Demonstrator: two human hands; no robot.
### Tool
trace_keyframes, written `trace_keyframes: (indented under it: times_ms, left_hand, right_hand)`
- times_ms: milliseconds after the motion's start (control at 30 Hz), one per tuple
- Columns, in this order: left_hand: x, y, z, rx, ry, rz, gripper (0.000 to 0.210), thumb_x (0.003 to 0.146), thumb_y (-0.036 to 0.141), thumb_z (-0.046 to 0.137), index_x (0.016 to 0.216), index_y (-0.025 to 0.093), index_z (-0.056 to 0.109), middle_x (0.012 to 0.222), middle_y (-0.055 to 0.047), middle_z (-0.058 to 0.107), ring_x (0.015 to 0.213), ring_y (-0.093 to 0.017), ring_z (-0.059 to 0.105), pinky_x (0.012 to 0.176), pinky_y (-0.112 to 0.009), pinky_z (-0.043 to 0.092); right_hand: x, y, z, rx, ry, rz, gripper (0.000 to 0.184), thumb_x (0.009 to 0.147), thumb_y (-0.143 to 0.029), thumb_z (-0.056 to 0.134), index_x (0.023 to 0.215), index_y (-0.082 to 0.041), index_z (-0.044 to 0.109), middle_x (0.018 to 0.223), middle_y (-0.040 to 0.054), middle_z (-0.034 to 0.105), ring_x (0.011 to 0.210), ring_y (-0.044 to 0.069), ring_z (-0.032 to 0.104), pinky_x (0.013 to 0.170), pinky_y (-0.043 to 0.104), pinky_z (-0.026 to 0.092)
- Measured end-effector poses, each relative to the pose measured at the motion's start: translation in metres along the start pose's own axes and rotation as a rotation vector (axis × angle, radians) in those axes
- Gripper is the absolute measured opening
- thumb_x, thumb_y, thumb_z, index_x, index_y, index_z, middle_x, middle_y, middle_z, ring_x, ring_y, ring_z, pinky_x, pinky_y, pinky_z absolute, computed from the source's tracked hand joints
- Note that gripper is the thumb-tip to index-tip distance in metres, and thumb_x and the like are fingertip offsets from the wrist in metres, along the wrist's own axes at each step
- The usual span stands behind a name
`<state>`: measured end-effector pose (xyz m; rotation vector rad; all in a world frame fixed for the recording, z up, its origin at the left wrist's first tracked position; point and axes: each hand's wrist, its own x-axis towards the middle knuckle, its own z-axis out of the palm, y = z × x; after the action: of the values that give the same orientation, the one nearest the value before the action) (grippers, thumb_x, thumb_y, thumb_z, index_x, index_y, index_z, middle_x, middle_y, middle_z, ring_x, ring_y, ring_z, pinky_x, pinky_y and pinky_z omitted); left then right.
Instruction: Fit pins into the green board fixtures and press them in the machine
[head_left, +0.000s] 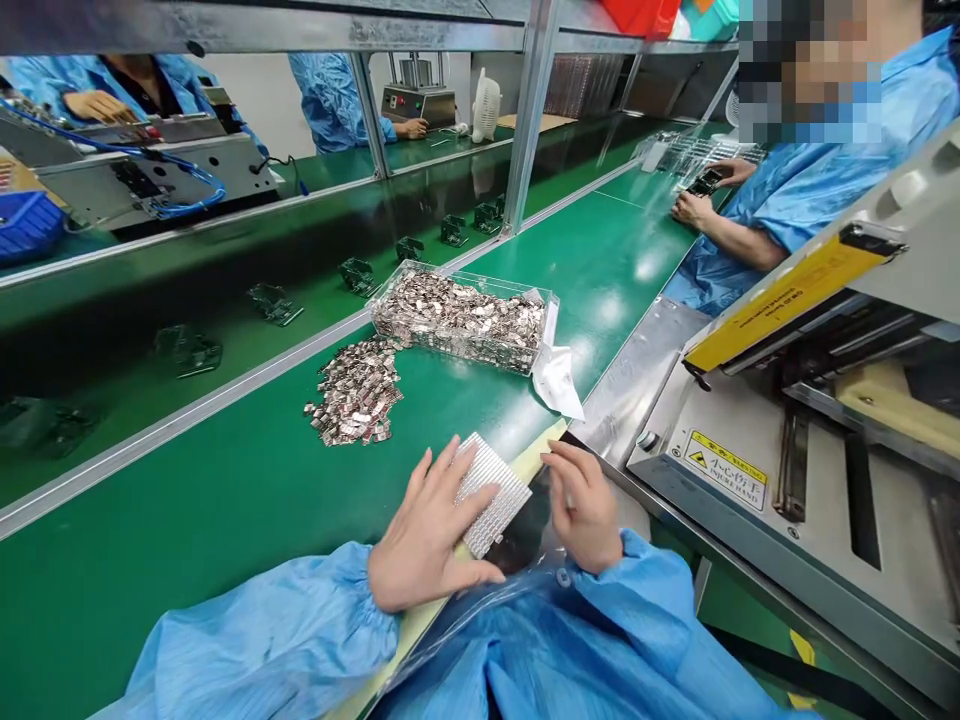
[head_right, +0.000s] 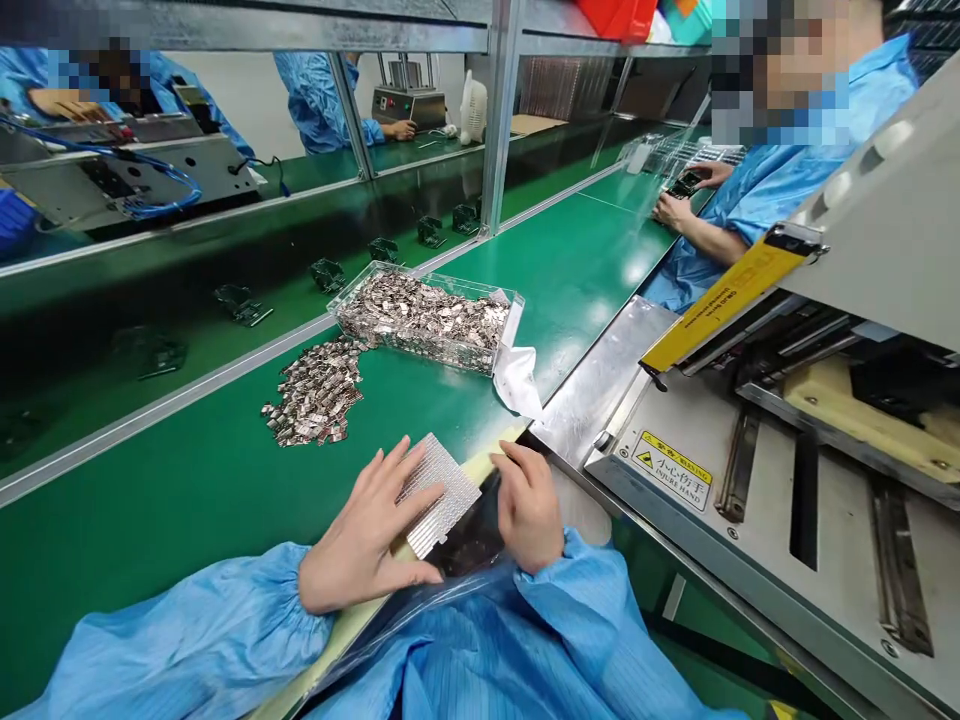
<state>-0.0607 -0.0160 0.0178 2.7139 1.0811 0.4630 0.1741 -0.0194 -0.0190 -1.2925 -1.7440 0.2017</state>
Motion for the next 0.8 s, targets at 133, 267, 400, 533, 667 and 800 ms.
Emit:
trace_keyframes:
  times_ms: [133, 267, 400, 533, 667, 800]
  left_hand:
    - [0.006, 0.003, 0.003, -0.028, -0.033, -0.135, 0.07, 0.078, 0.059, 0.064, 0.134, 0.019, 0.053, 0.152, -0.022, 0.035, 0.143, -0.043, 0.027, 0.108, -0.062, 0.033]
    - [0.005, 0.011, 0.002, -0.034, -0.035, -0.207, 0.061, 0.077, 0.049, 0.066, 0.13, 0.021, 0.056, 0.151, -0.019, 0.039, 0.139, -0.041, 0.034, 0.102, -0.058, 0.038]
    - [-0.001, 0.017, 0.001, -0.001, -0.025, -0.268, 0.063, 0.078, 0.054, 0.062, 0.13, 0.021, 0.056, 0.15, -0.019, 0.041, 0.135, -0.043, 0.038, 0.097, -0.058, 0.04]
    - [-0.005, 0.014, 0.001, -0.027, -0.023, -0.262, 0.064, 0.077, 0.056, 0.062, 0.13, 0.022, 0.055, 0.149, -0.016, 0.044, 0.137, -0.042, 0.036, 0.099, -0.056, 0.038]
    - [-0.009, 0.007, -0.002, -0.066, -0.034, -0.195, 0.065, 0.077, 0.057, 0.061, 0.132, 0.024, 0.052, 0.15, -0.014, 0.042, 0.138, -0.04, 0.035, 0.101, -0.055, 0.036]
    - [-0.018, -0.003, -0.005, -0.081, 0.006, -0.112, 0.069, 0.078, 0.066, 0.057, 0.133, 0.025, 0.051, 0.148, -0.013, 0.045, 0.136, -0.039, 0.038, 0.099, -0.052, 0.04]
  right_hand:
    - [-0.014, -0.011, -0.002, 0.273, -0.137, 0.438, 0.023, 0.095, -0.039, 0.052, 0.1, -0.02, 0.065, 0.09, 0.0082, 0.068, 0.082, 0.023, 0.065, 0.074, 0.037, 0.055]
    - [-0.015, -0.02, 0.008, 0.546, -0.359, 0.69, 0.05, 0.089, -0.065, 0.053, 0.075, -0.018, 0.065, 0.068, 0.0046, 0.065, 0.064, 0.019, 0.061, 0.06, 0.03, 0.052]
    - [-0.005, -0.023, 0.01, 0.591, -0.411, 0.741, 0.055, 0.08, -0.07, 0.059, 0.064, -0.018, 0.063, 0.061, 0.0035, 0.062, 0.058, 0.017, 0.056, 0.056, 0.029, 0.047]
    - [0.003, -0.023, 0.002, 0.591, -0.528, 0.738, 0.054, 0.081, -0.069, 0.058, 0.063, -0.019, 0.063, 0.06, 0.0033, 0.061, 0.056, 0.018, 0.055, 0.055, 0.029, 0.046]
    - [0.008, -0.021, -0.004, 0.528, -0.733, 0.685, 0.052, 0.085, -0.066, 0.056, 0.064, -0.019, 0.065, 0.061, 0.0045, 0.063, 0.058, 0.019, 0.057, 0.056, 0.031, 0.047]
    - [0.013, -0.012, -0.01, 0.427, -0.889, 0.599, 0.051, 0.088, -0.065, 0.049, 0.066, -0.023, 0.067, 0.062, 0.0057, 0.064, 0.058, 0.024, 0.06, 0.053, 0.034, 0.051]
